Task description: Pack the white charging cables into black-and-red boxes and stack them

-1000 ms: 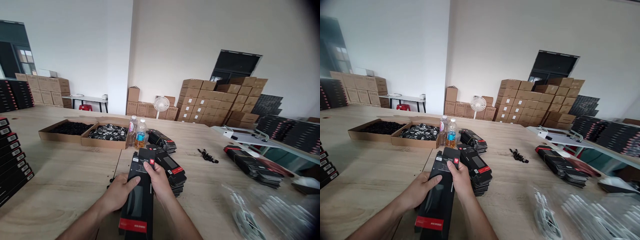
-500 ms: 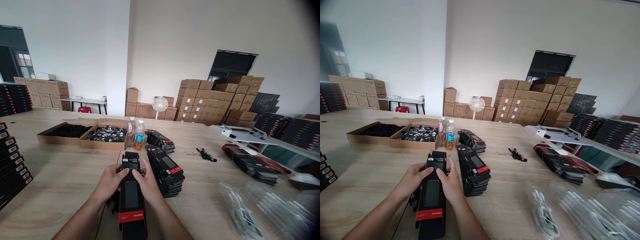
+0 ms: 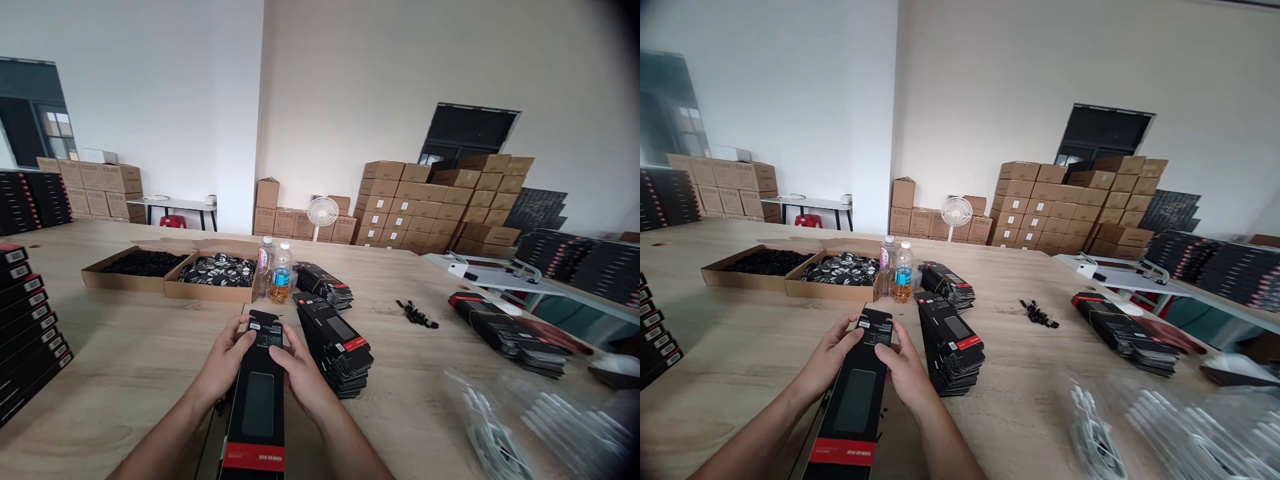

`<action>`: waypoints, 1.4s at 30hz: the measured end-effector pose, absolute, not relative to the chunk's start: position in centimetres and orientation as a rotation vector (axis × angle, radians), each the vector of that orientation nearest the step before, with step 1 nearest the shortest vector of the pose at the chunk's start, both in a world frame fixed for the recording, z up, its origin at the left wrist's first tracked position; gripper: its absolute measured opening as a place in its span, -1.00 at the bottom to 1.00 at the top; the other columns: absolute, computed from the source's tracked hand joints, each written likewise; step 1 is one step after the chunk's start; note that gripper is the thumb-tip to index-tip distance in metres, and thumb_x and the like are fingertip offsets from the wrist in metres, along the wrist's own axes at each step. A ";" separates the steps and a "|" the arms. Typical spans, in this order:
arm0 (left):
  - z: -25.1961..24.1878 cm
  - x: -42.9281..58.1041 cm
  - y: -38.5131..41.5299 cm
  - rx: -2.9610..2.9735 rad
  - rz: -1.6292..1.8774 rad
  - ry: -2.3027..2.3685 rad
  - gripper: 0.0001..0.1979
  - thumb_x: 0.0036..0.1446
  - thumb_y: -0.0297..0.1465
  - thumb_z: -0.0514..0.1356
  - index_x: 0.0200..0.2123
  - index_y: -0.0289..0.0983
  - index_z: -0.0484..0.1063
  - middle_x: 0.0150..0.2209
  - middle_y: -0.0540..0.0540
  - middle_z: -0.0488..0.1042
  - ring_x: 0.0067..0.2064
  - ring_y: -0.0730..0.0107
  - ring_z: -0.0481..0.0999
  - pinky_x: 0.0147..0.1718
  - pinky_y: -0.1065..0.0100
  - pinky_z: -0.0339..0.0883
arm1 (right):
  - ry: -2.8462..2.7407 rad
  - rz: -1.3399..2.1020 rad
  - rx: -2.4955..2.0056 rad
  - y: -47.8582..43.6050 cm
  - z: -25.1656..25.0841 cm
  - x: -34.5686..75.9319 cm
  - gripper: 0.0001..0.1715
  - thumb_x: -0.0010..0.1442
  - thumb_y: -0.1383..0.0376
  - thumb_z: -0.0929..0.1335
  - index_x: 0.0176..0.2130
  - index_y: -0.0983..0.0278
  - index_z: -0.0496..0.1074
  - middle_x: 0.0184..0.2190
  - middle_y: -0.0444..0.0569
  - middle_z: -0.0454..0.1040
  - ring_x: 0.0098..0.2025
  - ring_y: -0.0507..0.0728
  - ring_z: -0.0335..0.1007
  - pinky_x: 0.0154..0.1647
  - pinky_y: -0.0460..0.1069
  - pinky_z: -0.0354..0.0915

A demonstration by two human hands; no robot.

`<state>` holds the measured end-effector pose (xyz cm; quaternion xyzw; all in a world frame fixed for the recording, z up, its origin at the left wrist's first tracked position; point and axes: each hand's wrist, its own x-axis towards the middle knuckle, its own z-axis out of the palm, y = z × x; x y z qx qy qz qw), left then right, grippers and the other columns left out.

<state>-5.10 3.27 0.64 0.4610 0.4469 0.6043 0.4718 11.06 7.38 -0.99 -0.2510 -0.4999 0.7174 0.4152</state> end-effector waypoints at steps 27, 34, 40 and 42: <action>0.3 -4.4 1.7 1.454 1.135 0.983 -0.60 0.28 -0.20 0.10 0.14 -0.18 0.28 -0.27 0.01 0.44 -0.29 0.38 0.37 -0.28 0.38 0.23 | -1.193 1.816 -0.864 8.8 0.1 13.5 -0.53 -0.19 0.01 0.61 -0.49 0.29 0.48 -0.58 -0.17 0.46 -0.52 0.03 0.34 -0.44 -0.07 0.22; 0.1 -4.1 1.6 1.463 1.170 1.014 -0.45 0.28 -0.17 0.10 0.29 -0.14 0.11 -0.36 0.05 0.36 -0.35 0.41 0.31 -0.34 0.39 0.18 | -1.212 1.742 -0.834 8.6 0.9 13.6 -0.57 -0.19 0.08 0.61 -0.54 0.29 0.46 -0.61 -0.22 0.38 -0.53 -0.02 0.22 -0.47 -0.10 0.10; -0.2 -4.0 1.8 1.491 1.187 0.982 -0.47 0.30 -0.20 0.10 0.29 -0.13 0.13 -0.34 0.03 0.37 -0.36 0.42 0.30 -0.36 0.39 0.16 | -1.252 1.733 -0.787 8.3 1.3 13.6 -0.63 -0.14 0.09 0.60 -0.52 0.29 0.51 -0.60 -0.21 0.39 -0.52 -0.01 0.21 -0.44 -0.08 0.09; -0.2 -4.0 1.8 1.490 1.201 0.972 -0.48 0.30 -0.20 0.10 0.28 -0.14 0.14 -0.33 0.03 0.38 -0.35 0.41 0.31 -0.34 0.38 0.17 | -1.244 1.710 -0.769 8.2 1.3 13.4 -0.65 -0.14 0.09 0.60 -0.42 0.27 0.58 -0.53 -0.17 0.47 -0.46 0.03 0.29 -0.38 -0.07 0.15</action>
